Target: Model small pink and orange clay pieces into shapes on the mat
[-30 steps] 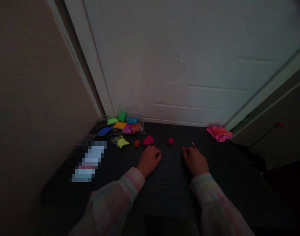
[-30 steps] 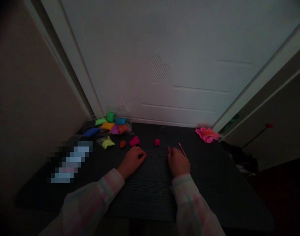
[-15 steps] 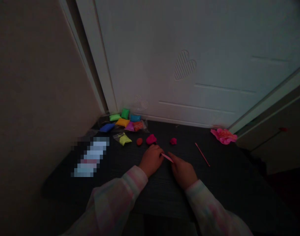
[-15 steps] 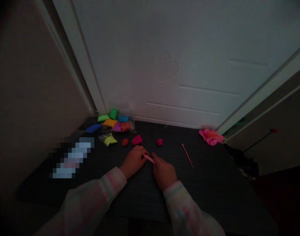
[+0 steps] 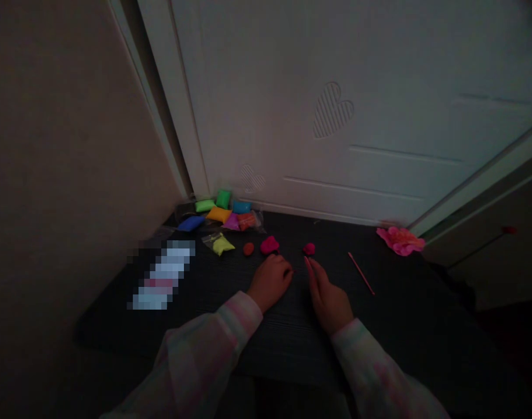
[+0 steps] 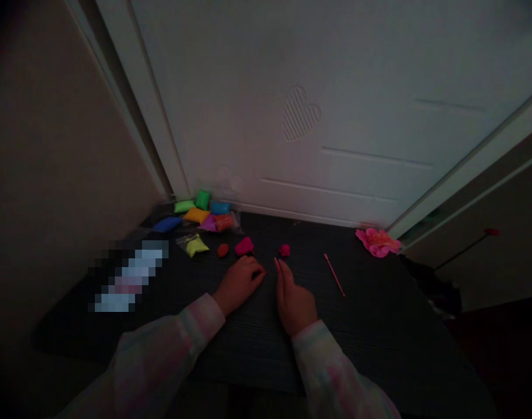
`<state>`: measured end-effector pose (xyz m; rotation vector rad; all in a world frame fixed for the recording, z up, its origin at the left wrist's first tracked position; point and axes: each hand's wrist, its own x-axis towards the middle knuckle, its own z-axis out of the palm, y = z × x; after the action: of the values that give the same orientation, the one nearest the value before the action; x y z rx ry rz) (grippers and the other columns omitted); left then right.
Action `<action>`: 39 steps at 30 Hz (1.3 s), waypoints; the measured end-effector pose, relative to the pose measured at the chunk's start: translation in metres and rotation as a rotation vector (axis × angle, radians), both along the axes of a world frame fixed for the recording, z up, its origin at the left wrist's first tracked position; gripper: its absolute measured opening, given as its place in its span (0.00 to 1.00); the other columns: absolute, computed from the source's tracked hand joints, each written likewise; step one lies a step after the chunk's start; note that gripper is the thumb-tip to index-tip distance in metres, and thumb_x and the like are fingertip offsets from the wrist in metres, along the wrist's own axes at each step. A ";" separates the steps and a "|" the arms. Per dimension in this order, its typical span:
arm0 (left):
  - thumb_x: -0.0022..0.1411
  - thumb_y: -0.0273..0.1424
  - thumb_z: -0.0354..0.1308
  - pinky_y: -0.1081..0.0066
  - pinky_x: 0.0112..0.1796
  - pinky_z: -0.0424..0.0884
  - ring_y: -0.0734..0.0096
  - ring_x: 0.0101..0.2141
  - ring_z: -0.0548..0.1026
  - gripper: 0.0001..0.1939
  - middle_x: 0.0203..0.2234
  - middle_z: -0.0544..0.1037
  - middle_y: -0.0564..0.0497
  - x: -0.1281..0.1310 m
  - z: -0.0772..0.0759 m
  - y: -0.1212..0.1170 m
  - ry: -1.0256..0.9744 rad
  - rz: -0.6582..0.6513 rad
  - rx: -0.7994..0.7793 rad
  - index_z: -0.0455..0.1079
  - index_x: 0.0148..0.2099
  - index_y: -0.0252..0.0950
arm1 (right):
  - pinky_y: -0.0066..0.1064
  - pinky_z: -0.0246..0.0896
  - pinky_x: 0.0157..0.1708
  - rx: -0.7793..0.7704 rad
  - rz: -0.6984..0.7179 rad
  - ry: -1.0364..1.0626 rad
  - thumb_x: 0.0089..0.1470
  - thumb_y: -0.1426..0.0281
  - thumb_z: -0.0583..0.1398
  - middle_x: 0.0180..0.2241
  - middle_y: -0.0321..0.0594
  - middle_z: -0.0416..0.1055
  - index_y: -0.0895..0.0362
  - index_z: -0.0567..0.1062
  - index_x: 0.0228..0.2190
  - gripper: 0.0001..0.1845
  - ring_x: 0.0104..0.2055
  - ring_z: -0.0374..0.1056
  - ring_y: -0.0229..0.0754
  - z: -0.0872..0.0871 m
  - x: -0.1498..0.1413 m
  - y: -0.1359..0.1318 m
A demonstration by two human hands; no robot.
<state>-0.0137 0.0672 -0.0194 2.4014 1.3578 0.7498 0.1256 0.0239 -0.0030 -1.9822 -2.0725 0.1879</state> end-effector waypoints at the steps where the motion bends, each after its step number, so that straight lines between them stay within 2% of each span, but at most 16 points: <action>1: 0.55 0.29 0.48 0.71 0.36 0.62 0.70 0.34 0.66 0.08 0.28 0.70 0.50 0.000 0.000 0.000 0.001 0.000 0.001 0.68 0.31 0.34 | 0.27 0.57 0.20 -0.008 -0.012 0.008 0.55 0.69 0.42 0.31 0.44 0.73 0.60 0.57 0.49 0.21 0.23 0.69 0.40 0.000 -0.001 0.000; 4: 0.55 0.29 0.48 0.70 0.37 0.62 0.70 0.33 0.66 0.08 0.28 0.70 0.50 0.001 0.001 0.000 0.002 -0.003 0.005 0.68 0.30 0.34 | 0.27 0.56 0.21 0.007 -0.044 0.076 0.54 0.68 0.43 0.26 0.41 0.73 0.60 0.62 0.45 0.19 0.22 0.69 0.40 0.000 -0.001 0.001; 8: 0.55 0.29 0.48 0.71 0.36 0.63 0.70 0.33 0.66 0.07 0.28 0.70 0.50 0.000 0.000 0.001 0.004 -0.008 0.016 0.67 0.30 0.34 | 0.26 0.58 0.26 0.070 0.018 0.119 0.52 0.70 0.47 0.32 0.40 0.73 0.57 0.65 0.41 0.15 0.29 0.70 0.39 -0.001 0.001 0.000; 10: 0.55 0.29 0.48 0.71 0.36 0.63 0.70 0.33 0.66 0.07 0.28 0.70 0.50 0.000 -0.001 0.001 0.007 -0.005 0.021 0.67 0.30 0.34 | 0.25 0.57 0.26 0.066 0.032 0.077 0.50 0.71 0.48 0.33 0.39 0.73 0.55 0.64 0.43 0.16 0.30 0.70 0.39 -0.002 0.000 0.000; 12: 0.55 0.29 0.49 0.71 0.36 0.63 0.70 0.33 0.66 0.07 0.28 0.70 0.50 0.000 -0.001 0.001 0.011 0.000 0.028 0.67 0.29 0.34 | 0.25 0.55 0.22 0.040 0.023 0.006 0.50 0.71 0.49 0.29 0.37 0.74 0.55 0.63 0.44 0.17 0.26 0.70 0.39 -0.003 -0.002 -0.001; 15: 0.55 0.29 0.48 0.71 0.36 0.63 0.71 0.33 0.66 0.07 0.27 0.70 0.50 0.000 -0.002 0.001 0.010 -0.004 0.042 0.67 0.29 0.34 | 0.25 0.50 0.18 0.018 0.027 -0.093 0.51 0.69 0.49 0.23 0.36 0.73 0.55 0.64 0.41 0.14 0.22 0.68 0.38 -0.003 -0.005 -0.002; 25: 0.55 0.27 0.48 0.71 0.37 0.63 0.71 0.34 0.66 0.07 0.28 0.70 0.50 0.001 -0.001 0.003 0.011 -0.007 0.032 0.67 0.29 0.34 | 0.25 0.40 0.16 0.025 0.111 -0.266 0.51 0.69 0.48 0.20 0.36 0.72 0.54 0.66 0.33 0.09 0.20 0.67 0.37 0.000 -0.010 -0.002; 35: 0.55 0.28 0.47 0.71 0.37 0.62 0.70 0.34 0.66 0.08 0.28 0.70 0.50 0.000 0.000 0.001 0.001 -0.012 -0.001 0.68 0.31 0.34 | 0.26 0.46 0.17 -0.109 0.069 -0.281 0.51 0.69 0.47 0.21 0.40 0.72 0.54 0.66 0.32 0.09 0.23 0.69 0.43 0.017 -0.018 0.004; 39: 0.55 0.27 0.47 0.71 0.36 0.62 0.70 0.34 0.66 0.08 0.28 0.70 0.50 -0.001 0.000 0.000 -0.012 -0.009 -0.015 0.68 0.30 0.34 | 0.26 0.47 0.18 -0.129 0.069 -0.265 0.51 0.70 0.47 0.22 0.40 0.72 0.54 0.66 0.31 0.09 0.23 0.69 0.42 0.019 -0.018 0.005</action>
<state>-0.0144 0.0677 -0.0190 2.3864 1.3425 0.7479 0.1078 0.0293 0.0157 -2.1110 -2.3485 0.0768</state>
